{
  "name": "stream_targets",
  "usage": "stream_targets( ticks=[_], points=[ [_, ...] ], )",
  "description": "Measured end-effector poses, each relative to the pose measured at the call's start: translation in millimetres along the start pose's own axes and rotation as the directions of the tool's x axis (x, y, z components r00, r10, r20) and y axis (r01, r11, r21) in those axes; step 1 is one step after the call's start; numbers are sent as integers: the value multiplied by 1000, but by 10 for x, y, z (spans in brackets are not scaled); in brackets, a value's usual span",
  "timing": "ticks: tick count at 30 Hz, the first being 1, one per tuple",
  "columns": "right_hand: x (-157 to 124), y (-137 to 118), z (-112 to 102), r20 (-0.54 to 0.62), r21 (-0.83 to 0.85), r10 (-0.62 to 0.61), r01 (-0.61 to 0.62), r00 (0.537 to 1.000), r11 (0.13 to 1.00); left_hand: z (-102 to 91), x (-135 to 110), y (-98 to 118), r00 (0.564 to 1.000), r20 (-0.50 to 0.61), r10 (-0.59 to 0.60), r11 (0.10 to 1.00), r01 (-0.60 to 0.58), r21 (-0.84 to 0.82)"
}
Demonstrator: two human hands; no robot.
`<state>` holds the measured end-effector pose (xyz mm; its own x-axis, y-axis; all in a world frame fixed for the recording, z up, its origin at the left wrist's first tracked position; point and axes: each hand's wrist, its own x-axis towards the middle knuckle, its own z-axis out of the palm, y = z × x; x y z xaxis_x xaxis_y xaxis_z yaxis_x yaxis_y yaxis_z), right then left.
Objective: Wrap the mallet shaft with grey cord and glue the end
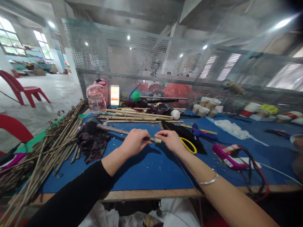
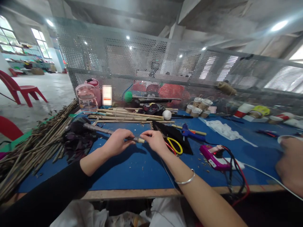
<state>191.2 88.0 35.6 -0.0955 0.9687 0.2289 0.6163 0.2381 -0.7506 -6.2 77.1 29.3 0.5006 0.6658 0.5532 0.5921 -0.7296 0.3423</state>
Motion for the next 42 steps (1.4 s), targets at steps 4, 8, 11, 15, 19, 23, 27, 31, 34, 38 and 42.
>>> stream_targets(
  ticks=[4,8,11,15,19,23,27,31,34,38,42],
  points=[
    [-339,24,171,157,-74,-36,48,987,996,18,1,-37,1000,2,-30,999,30,35],
    [-707,-186,165,162,-345,-327,364,931,865,37,7,-32,999,12,-50,998,50,42],
    [-686,-339,33,193,-397,-485,520,853,757,45,1,0,999,38,-31,999,30,24],
    [-309,-312,-152,-22,-296,-466,440,884,848,31,-3,34,998,60,14,1000,-13,-9],
    [-57,-98,-132,-110,-142,-216,199,970,970,7,8,26,1000,26,9,1000,-9,1],
    [-206,44,68,98,-145,-67,81,993,986,-3,14,2,1000,11,-19,1000,19,22],
    [-580,-66,211,157,-316,-175,217,972,923,14,13,-22,998,10,-55,998,55,39],
    [-747,-321,122,240,-400,-425,488,873,776,41,8,-23,999,27,-42,999,41,27],
    [-570,-393,-56,83,-352,-489,484,868,801,31,6,1,997,70,15,1000,-14,-13],
    [-196,-222,-197,-139,-223,-337,302,931,927,-8,12,33,998,50,30,999,-29,-30],
    [-85,24,-76,-69,-117,-61,52,996,992,-10,13,32,999,38,19,999,-18,-27]
  ],
)
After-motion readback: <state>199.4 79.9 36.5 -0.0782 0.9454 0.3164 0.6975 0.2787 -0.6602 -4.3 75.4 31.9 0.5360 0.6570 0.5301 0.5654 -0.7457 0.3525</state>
